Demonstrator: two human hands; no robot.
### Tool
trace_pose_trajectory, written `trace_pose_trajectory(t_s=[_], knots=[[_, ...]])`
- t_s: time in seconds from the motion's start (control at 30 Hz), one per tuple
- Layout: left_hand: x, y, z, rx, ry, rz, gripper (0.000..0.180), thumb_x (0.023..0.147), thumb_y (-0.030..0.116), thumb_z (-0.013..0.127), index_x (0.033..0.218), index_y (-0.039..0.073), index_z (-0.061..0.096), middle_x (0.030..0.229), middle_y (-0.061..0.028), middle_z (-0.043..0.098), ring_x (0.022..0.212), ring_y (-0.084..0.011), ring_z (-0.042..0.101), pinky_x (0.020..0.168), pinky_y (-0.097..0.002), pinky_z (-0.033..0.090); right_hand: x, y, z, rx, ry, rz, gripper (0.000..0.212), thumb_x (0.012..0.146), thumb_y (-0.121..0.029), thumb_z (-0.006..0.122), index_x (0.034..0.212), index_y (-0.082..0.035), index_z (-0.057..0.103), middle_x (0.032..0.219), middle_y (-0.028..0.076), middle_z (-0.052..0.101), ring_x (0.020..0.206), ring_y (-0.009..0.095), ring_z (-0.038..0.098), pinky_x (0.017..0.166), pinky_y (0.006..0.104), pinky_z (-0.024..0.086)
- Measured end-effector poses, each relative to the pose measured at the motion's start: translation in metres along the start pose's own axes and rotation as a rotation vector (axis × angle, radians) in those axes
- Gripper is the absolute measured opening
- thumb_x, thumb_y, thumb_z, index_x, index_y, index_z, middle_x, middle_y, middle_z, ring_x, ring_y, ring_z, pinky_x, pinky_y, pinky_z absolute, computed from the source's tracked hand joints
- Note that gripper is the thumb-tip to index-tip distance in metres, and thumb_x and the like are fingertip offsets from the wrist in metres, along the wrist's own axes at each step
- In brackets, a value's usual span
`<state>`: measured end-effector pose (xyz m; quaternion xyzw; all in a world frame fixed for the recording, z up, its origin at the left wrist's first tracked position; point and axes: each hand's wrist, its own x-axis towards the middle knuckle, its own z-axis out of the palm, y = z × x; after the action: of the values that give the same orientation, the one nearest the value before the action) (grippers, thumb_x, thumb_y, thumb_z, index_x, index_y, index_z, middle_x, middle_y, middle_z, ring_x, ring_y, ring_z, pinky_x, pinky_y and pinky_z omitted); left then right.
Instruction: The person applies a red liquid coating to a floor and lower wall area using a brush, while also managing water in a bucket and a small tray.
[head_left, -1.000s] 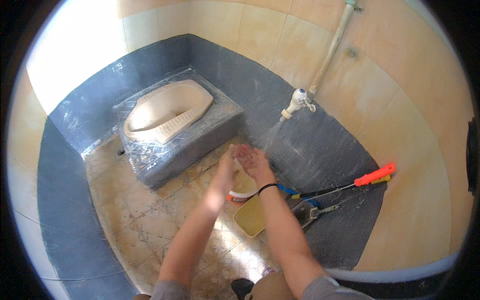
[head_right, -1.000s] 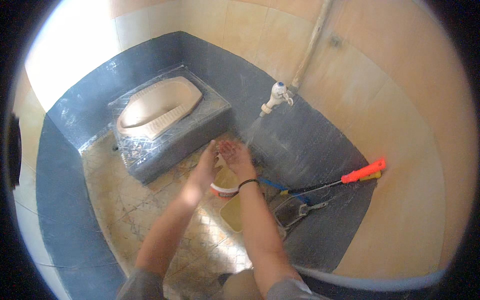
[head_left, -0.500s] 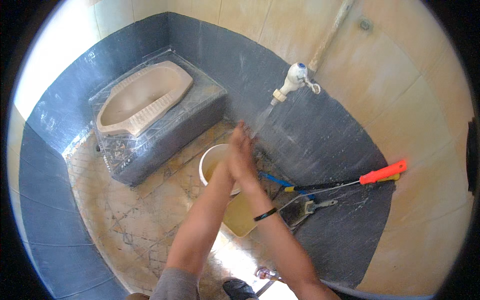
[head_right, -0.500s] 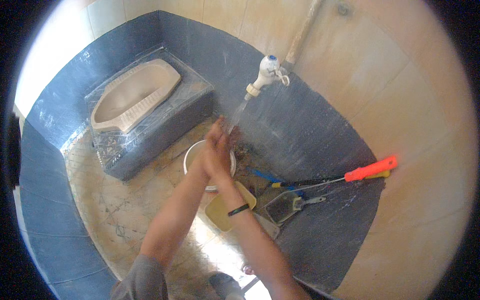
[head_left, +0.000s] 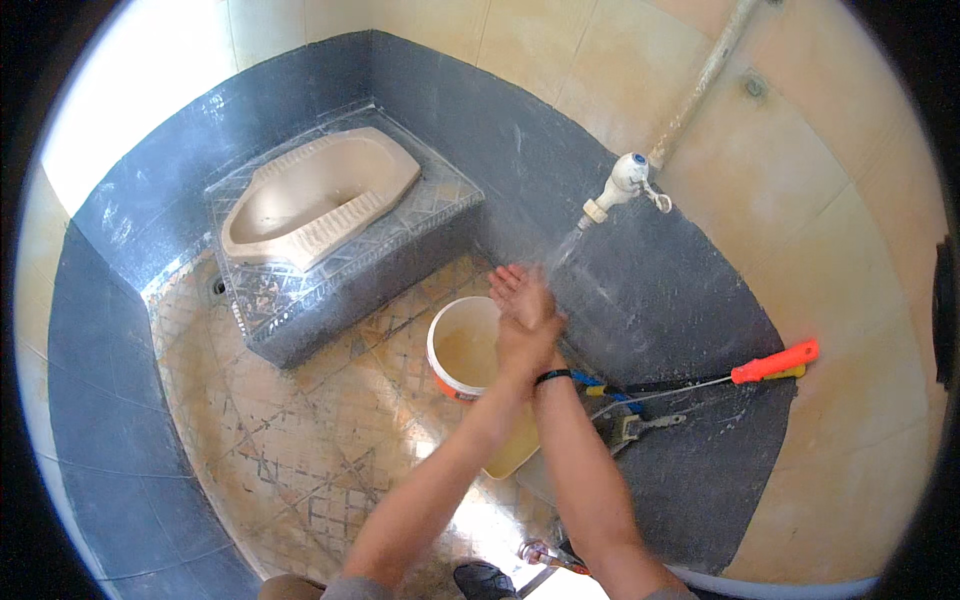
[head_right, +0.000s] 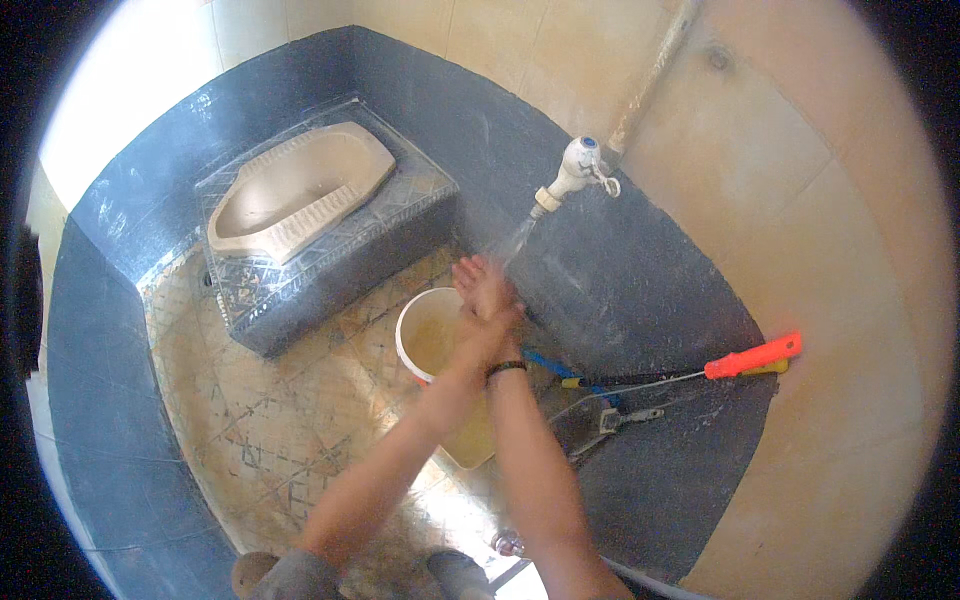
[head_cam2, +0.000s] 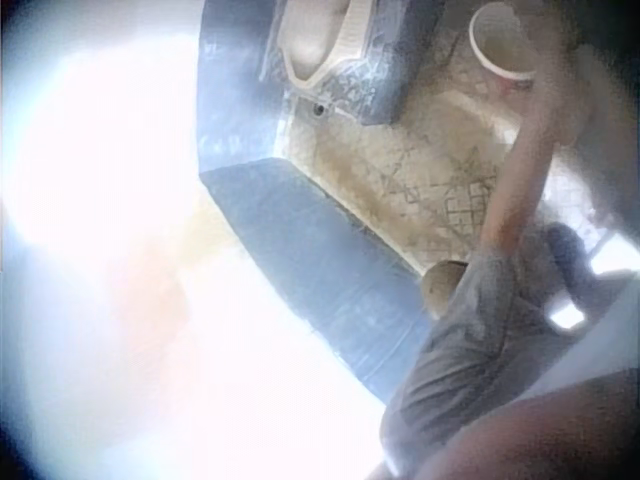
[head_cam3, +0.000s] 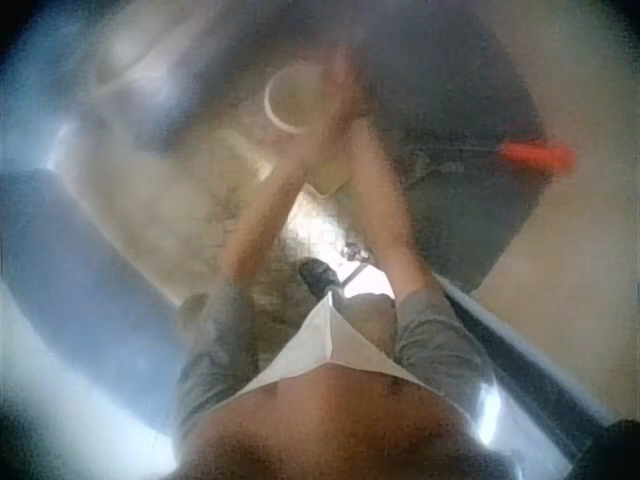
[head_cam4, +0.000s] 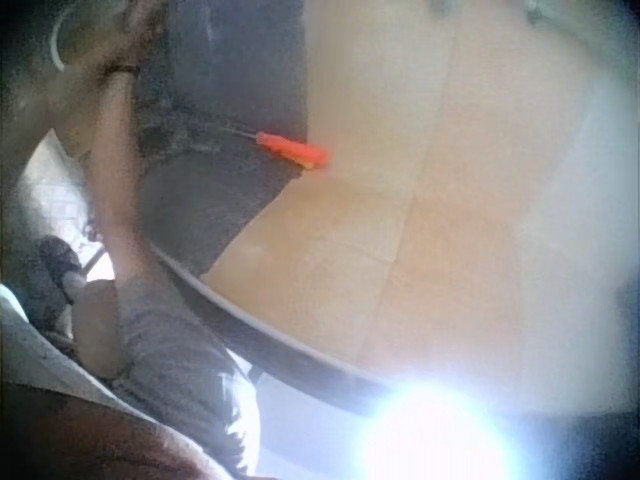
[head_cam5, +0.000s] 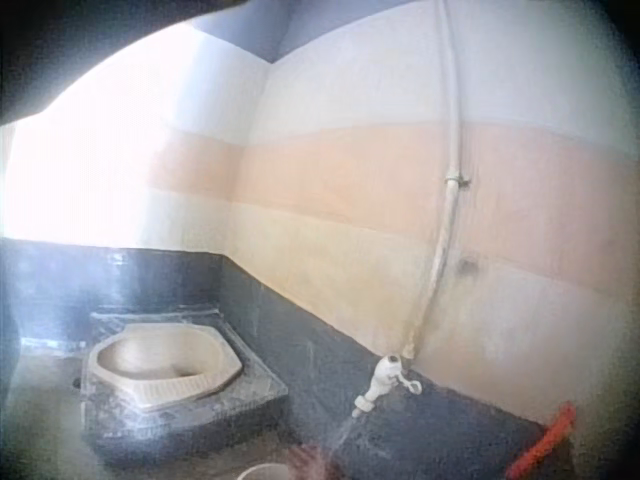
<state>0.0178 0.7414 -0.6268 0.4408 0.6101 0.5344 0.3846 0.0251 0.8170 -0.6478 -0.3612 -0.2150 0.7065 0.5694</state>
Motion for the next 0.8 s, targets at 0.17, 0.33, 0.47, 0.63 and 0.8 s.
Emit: trace_pose_trajectory(t_s=[0.17, 0.33, 0.47, 0.63, 0.8], knots=[[0.062, -0.040, -0.026, -0.902, -0.077, -0.366, 0.057, 0.098, 0.035, 0.067, 0.144, 0.007, 0.049, 0.137, -0.0193, 0.060, 0.120, -0.0294, 0.061, 0.104, -0.0425, 0.046, -0.027, 0.006, 0.021, 0.174, -0.015, -0.008, 0.041, 0.108, -0.036, 0.044, 0.131, -0.003, 0.051, 0.119, 0.018, 0.066, 0.110, 0.031, 0.065, 0.102, 0.0461, 0.052], [0.068, 0.024, -0.054, 0.200, 0.040, -0.352, 0.039, 0.093, 0.038, 0.071, 0.114, 0.005, 0.073, 0.117, -0.0206, 0.072, 0.114, -0.0301, 0.067, 0.093, -0.0429, 0.052, -0.077, -0.024, 0.063, -0.313, -0.043, 0.046, 0.033, 0.104, -0.027, 0.052, 0.129, -0.006, 0.053, 0.114, 0.014, 0.068, 0.106, 0.028, 0.065, 0.100, 0.0437, 0.052], [0.074, 0.030, -0.025, 0.319, 0.081, -0.016, 0.038, 0.097, 0.038, 0.062, 0.111, 0.004, 0.075, 0.114, -0.0220, 0.073, 0.114, -0.0310, 0.068, 0.097, -0.0433, 0.050, -0.073, -0.001, 0.024, -0.414, 0.008, -0.140, 0.029, 0.094, -0.023, 0.067, 0.117, -0.007, 0.058, 0.109, 0.009, 0.066, 0.101, 0.028, 0.065, 0.090, 0.0462, 0.056], [0.051, -0.041, -0.017, 0.817, -0.091, 0.324, 0.039, 0.099, 0.032, 0.054, 0.120, 0.004, 0.072, 0.128, -0.0197, 0.069, 0.128, -0.0281, 0.060, 0.108, -0.0514, 0.044, -0.055, -0.041, 0.006, 0.032, -0.132, 0.488, 0.025, 0.091, -0.014, 0.070, 0.111, -0.003, 0.061, 0.107, 0.015, 0.067, 0.098, 0.032, 0.068, 0.086, 0.0495, 0.059], [-0.013, -0.019, -0.074, 0.895, -0.271, 0.849, 0.035, 0.099, 0.028, 0.054, 0.118, 0.006, 0.073, 0.125, -0.0158, 0.070, 0.125, -0.0307, 0.061, 0.116, -0.0513, 0.037, 0.018, -0.024, -0.071, 0.071, 0.070, 0.309, 0.014, 0.097, -0.016, 0.063, 0.104, -0.004, 0.065, 0.104, 0.014, 0.071, 0.084, 0.024, 0.068, 0.076, 0.0420, 0.059]])
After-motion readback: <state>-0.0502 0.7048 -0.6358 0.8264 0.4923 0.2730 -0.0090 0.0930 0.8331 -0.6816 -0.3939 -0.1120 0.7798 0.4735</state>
